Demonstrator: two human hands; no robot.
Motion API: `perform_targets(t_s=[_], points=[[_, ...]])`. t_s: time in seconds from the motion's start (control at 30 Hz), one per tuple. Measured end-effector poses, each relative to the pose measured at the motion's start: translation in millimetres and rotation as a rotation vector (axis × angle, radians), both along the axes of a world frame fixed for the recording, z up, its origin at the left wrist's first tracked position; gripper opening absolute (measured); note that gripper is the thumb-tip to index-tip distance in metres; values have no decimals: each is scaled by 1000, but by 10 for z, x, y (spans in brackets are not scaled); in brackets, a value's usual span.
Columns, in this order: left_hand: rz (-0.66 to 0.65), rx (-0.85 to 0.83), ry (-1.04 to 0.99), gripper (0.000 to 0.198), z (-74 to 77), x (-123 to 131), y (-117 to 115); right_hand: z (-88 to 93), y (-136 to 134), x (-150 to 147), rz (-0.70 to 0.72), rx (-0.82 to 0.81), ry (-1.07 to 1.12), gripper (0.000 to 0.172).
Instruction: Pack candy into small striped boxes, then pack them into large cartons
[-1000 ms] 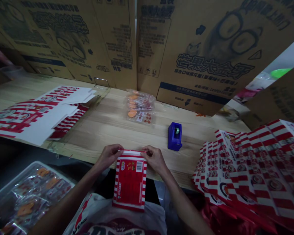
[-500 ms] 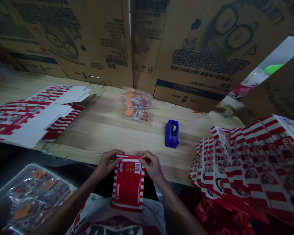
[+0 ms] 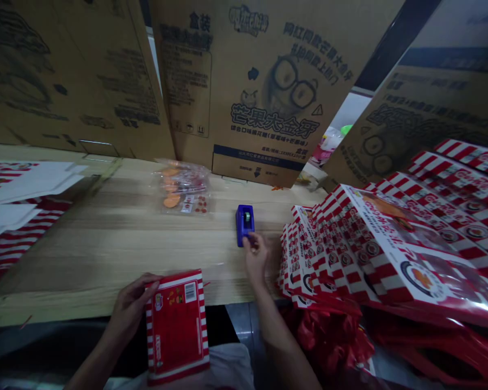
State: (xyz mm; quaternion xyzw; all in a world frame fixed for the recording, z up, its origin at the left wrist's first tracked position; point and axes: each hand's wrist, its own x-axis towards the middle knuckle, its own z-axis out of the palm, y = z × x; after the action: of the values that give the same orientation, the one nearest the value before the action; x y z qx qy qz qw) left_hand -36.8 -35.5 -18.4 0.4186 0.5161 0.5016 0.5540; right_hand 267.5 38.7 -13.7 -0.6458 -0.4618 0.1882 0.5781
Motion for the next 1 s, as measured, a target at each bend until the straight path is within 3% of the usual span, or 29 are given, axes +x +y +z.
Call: perform_targets(t_s=[0.07,0.13,0.3,0.47,0.63,0.73,0.87,1.0], points=[[-2,-84,-95,29,6,27,-14,-14,191,230,-60,-52,1,29],[14,-122,-115,33,0,57,-24,-61,334,354,-31,-86,22,29],[49,-83,-66,36,4,106,-14,-237,495,323,-63,-73,101,34],[98,-43,-68,38,102,18,99,-356,380,203,-123,-6,198,38],[112,9,-40,41,211,-191,341,-444,91,71,-80,7,260,41],[18,7,1,40,317,-284,504,-472,41,32,-47,4,280,40],[-215,-25,91,36,487,-323,667,-461,14,22,-5,7,311,40],[-440,-62,168,33,560,-306,751,-330,-147,-104,146,-53,356,37]])
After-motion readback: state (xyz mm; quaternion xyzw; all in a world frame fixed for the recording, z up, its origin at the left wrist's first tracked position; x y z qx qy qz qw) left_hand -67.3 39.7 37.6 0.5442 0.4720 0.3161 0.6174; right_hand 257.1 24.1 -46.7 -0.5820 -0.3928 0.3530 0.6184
